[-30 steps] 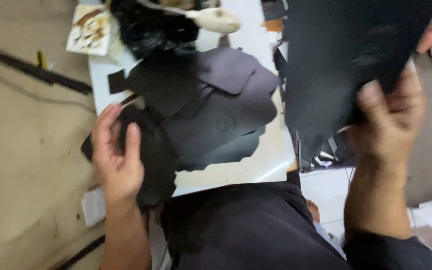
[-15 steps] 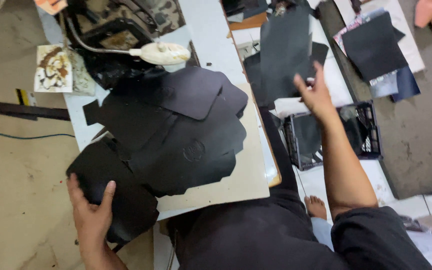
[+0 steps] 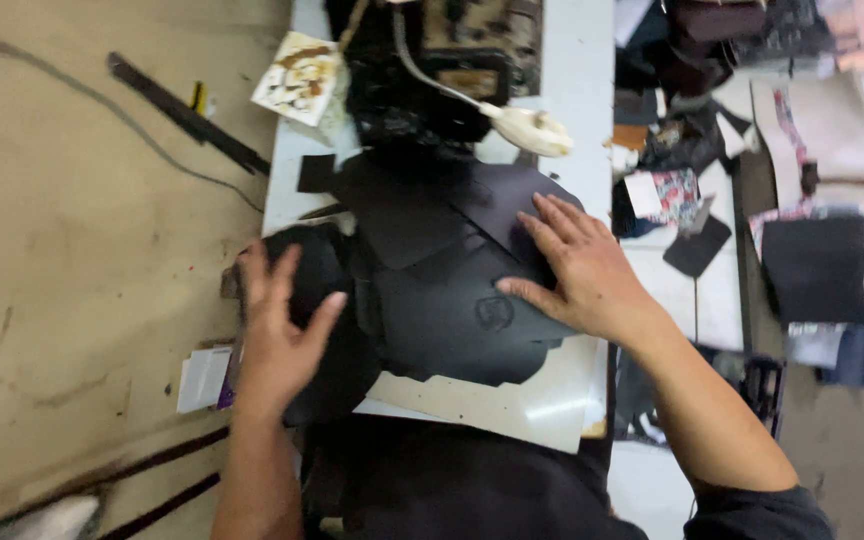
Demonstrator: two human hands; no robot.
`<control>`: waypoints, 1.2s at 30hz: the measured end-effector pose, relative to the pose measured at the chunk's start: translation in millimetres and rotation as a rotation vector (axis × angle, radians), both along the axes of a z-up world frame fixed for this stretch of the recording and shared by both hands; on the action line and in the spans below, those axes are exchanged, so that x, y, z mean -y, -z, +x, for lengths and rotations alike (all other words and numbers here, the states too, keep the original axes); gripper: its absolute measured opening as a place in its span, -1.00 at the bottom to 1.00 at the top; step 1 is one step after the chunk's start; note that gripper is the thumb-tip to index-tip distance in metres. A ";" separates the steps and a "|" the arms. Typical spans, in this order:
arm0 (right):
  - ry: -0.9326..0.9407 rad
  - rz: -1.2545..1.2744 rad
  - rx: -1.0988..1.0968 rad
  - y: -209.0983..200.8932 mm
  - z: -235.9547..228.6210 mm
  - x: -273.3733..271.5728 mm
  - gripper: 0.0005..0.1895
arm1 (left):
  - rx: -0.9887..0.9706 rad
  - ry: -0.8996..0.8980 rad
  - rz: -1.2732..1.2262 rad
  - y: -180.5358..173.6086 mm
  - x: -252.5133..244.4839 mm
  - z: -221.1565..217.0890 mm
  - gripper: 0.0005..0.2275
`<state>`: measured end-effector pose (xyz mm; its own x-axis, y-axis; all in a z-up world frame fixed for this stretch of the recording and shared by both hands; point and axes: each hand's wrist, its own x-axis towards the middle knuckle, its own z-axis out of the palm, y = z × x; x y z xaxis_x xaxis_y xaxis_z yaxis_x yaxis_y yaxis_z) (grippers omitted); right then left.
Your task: Peeling the protective backing off of pre-cut leather pieces in a workshop environment.
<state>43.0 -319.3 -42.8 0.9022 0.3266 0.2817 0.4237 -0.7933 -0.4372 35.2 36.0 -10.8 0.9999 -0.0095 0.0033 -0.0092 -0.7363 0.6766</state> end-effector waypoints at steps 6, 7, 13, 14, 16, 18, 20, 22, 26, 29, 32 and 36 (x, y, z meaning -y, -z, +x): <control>0.024 -0.268 0.465 45.5 26.9 22.0 -0.70 | 0.255 0.186 -0.137 8.5 9.9 -7.3 -0.45; 0.096 -0.228 0.555 30.6 19.1 23.4 -0.75 | 0.319 0.209 -0.178 9.0 13.5 -6.1 -0.43; 0.378 0.673 0.288 -43.8 -36.8 5.2 -0.82 | 0.302 0.287 -0.887 18.2 64.3 -3.3 -0.26; 0.395 1.003 0.254 -38.5 -36.0 1.5 -0.83 | 0.165 0.351 -1.223 20.2 73.9 -6.4 -0.29; 0.396 1.129 0.101 -34.6 -33.7 -22.1 -0.84 | 0.195 0.328 -1.167 17.2 72.5 -5.1 -0.38; 0.410 1.251 -0.065 -20.9 -33.4 -35.7 -0.84 | 0.210 0.302 -1.109 15.2 71.0 -5.6 -0.46; 0.395 1.118 -0.134 0.8 -33.1 -40.4 -0.86 | 0.236 0.255 -0.930 12.7 68.4 -6.8 -0.67; 0.325 0.799 -0.049 -44.7 -40.2 -65.8 -0.74 | 0.269 0.248 -0.846 -9.6 62.0 -12.6 -0.63; 0.141 0.694 0.005 -62.3 -41.4 -92.2 -0.54 | 0.335 0.262 -0.585 -14.7 63.2 -17.2 -0.57; -0.017 0.717 0.057 -83.3 -32.4 -123.8 -0.36 | 0.372 0.334 -0.397 -52.8 69.8 -25.8 -0.55; -0.034 0.740 0.110 -78.1 -20.6 -131.4 -0.37 | 0.388 0.374 -0.386 -58.5 71.6 -29.4 -0.45; 0.014 0.766 0.049 -67.4 -18.0 -125.1 -0.61 | 0.400 0.431 -0.374 -57.4 67.4 -27.9 -0.42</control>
